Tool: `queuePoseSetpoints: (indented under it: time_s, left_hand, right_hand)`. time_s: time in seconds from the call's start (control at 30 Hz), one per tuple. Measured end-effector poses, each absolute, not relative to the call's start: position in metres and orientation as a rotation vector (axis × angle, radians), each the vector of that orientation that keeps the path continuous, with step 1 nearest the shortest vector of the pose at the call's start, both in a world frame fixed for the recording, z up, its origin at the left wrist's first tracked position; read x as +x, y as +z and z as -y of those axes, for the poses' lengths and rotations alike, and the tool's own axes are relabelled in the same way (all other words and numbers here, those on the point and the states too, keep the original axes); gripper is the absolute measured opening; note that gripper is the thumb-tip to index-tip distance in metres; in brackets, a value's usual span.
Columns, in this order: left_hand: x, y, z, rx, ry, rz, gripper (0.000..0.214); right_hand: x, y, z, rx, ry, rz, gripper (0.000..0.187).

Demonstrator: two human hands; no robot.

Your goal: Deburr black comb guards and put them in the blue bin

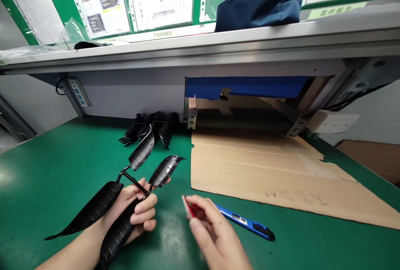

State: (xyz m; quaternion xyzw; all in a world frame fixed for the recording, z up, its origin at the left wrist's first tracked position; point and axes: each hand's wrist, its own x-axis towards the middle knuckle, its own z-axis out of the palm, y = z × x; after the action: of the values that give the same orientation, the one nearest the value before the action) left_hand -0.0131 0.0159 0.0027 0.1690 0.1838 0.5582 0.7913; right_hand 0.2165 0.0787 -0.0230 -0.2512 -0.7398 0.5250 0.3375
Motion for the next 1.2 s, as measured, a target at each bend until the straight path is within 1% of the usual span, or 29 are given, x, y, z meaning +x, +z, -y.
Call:
queuePoseSetpoints:
  time_s: [0.1,0.17,0.23,0.33,0.47,0.57,0.6,0.67,0.73,0.83,0.93,1.03,1.07,1.2]
  left_hand:
    - [-0.008,-0.002,-0.013,0.339,1.132,-0.373,0.036]
    - [-0.005,-0.004,-0.011,0.328,1.096,-0.345,0.037]
    - [-0.003,-0.001,-0.007,0.327,1.07,-0.346,0.034]
    - [-0.001,0.005,-0.003,0.344,1.034,-0.409,0.029]
    - [0.003,0.004,-0.001,0.376,1.022,-0.442,0.041]
    - [0.008,-0.009,-0.005,0.432,1.035,-0.391,0.047]
    - [0.009,-0.014,-0.006,0.439,1.057,-0.387,0.044]
    - [0.012,-0.023,-0.007,0.422,1.109,-0.421,0.031]
    - [0.016,-0.026,-0.006,0.377,1.137,-0.481,0.019]
    - [0.02,-0.025,0.001,0.343,1.111,-0.513,0.02]
    - [0.023,-0.022,0.005,0.312,1.136,-0.53,0.02]
    - [0.022,-0.022,0.004,0.286,1.122,-0.563,0.036]
    - [0.021,-0.023,0.002,0.284,1.104,-0.573,0.036]
    - [0.019,-0.025,-0.002,0.286,1.063,-0.584,0.025]
  right_hand:
    - [0.211,-0.024,-0.076,-0.597,1.792,1.455,0.045]
    - [0.208,-0.025,-0.076,-0.532,1.91,1.258,0.047]
    - [0.206,-0.024,-0.079,-0.509,1.924,1.148,0.045]
    - [0.206,-0.021,-0.082,-0.538,1.859,1.055,0.041]
    - [0.203,-0.013,-0.08,-0.561,1.755,1.082,0.041]
    - [0.2,-0.011,-0.075,-0.566,1.516,1.276,0.035]
    - [0.2,-0.011,-0.073,-0.571,1.372,1.398,0.032]
    - [0.2,-0.011,-0.07,-0.568,1.022,1.726,0.026]
    - [0.199,-0.012,-0.068,-0.54,0.672,2.042,0.029]
    - [0.197,-0.012,-0.066,-0.484,0.326,2.279,0.035]
    - [0.195,-0.012,-0.064,-0.354,0.212,2.381,0.037]
    - [0.195,-0.012,-0.064,-0.377,0.183,2.382,0.037]
    - [0.195,-0.012,-0.064,-0.401,0.178,2.37,0.036]
    - [0.196,-0.012,-0.067,-0.369,0.201,2.385,0.036]
